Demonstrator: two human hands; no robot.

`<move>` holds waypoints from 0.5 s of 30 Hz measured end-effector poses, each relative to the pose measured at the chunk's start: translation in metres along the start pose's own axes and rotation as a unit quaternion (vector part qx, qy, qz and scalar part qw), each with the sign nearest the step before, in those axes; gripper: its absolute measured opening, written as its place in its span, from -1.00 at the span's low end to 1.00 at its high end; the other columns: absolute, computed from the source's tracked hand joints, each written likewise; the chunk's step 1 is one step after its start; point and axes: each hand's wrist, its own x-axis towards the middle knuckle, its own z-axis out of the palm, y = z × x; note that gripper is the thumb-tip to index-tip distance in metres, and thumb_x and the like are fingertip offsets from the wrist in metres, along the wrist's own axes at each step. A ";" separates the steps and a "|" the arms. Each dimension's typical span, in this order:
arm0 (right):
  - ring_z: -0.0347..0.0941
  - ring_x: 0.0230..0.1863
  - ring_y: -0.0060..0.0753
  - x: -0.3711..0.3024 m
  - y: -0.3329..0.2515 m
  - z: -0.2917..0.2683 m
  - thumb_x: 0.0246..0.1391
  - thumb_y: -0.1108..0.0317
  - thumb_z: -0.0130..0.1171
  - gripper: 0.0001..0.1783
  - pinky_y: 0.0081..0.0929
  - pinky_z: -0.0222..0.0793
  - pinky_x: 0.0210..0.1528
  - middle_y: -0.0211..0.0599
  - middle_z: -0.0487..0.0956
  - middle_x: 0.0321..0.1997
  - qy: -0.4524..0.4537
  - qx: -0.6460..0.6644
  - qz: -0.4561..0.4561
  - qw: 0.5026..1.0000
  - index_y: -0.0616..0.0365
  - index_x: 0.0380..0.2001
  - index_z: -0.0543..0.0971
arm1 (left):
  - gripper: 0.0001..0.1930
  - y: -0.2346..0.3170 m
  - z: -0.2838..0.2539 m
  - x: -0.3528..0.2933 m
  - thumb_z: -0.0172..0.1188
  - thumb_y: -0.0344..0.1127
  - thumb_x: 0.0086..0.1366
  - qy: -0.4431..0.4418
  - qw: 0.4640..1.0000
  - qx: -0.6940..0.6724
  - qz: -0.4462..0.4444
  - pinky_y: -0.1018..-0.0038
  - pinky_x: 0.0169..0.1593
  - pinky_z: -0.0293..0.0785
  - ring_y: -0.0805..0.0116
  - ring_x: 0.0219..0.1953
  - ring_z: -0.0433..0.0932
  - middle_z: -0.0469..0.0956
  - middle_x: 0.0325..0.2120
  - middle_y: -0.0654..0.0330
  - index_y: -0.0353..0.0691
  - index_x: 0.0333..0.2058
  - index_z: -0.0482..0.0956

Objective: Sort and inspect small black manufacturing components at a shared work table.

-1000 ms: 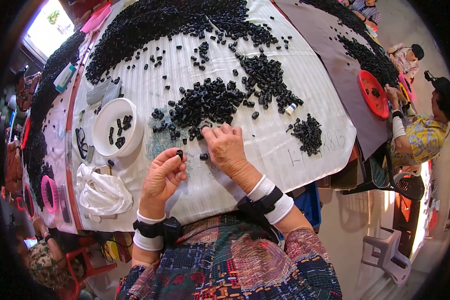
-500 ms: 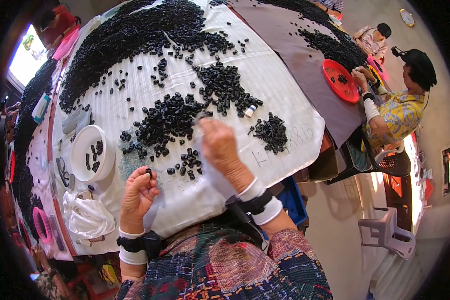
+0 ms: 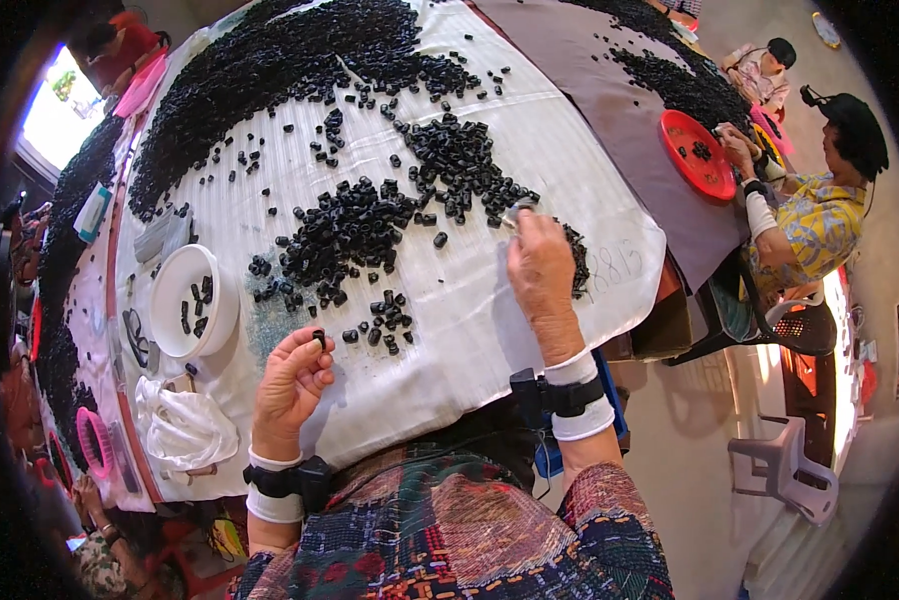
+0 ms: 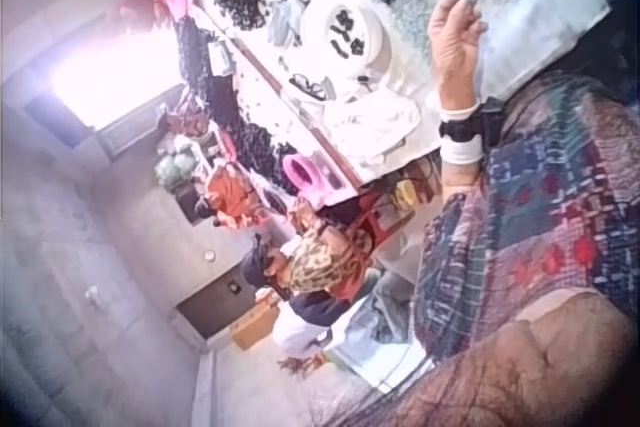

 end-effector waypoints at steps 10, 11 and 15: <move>0.40 -0.27 -0.04 0.006 -0.047 0.045 -0.08 0.51 0.09 -0.78 -0.22 0.33 -0.18 -0.08 0.47 -0.39 -0.096 0.147 -0.036 0.984 0.21 -0.28 0.42 | -0.86 0.002 -0.014 -0.010 0.12 -0.51 0.19 0.014 0.999 -0.029 0.014 0.55 -0.44 0.54 0.42 -0.44 0.55 0.56 -0.37 0.07 -0.27 -0.25 0.49; 0.40 -0.26 -0.05 0.007 -0.047 0.050 -0.09 0.49 0.11 -0.76 -0.22 0.33 -0.18 -0.07 0.47 -0.39 -0.120 0.116 -0.022 0.986 0.21 -0.27 0.41 | -0.86 0.003 -0.013 -0.010 0.12 -0.51 0.19 0.014 0.999 -0.031 0.017 0.55 -0.44 0.54 0.42 -0.44 0.55 0.56 -0.37 0.07 -0.27 -0.25 0.49; 0.40 -0.23 -0.09 -0.002 -0.058 0.052 -0.10 0.46 0.15 -0.73 -0.25 0.36 -0.17 -0.14 0.48 -0.32 -0.054 0.069 -0.062 0.994 0.18 -0.25 0.43 | -0.85 0.003 -0.011 -0.013 0.13 -0.50 0.19 0.014 0.999 -0.033 0.018 0.56 -0.43 0.54 0.43 -0.44 0.55 0.56 -0.36 0.08 -0.27 -0.24 0.48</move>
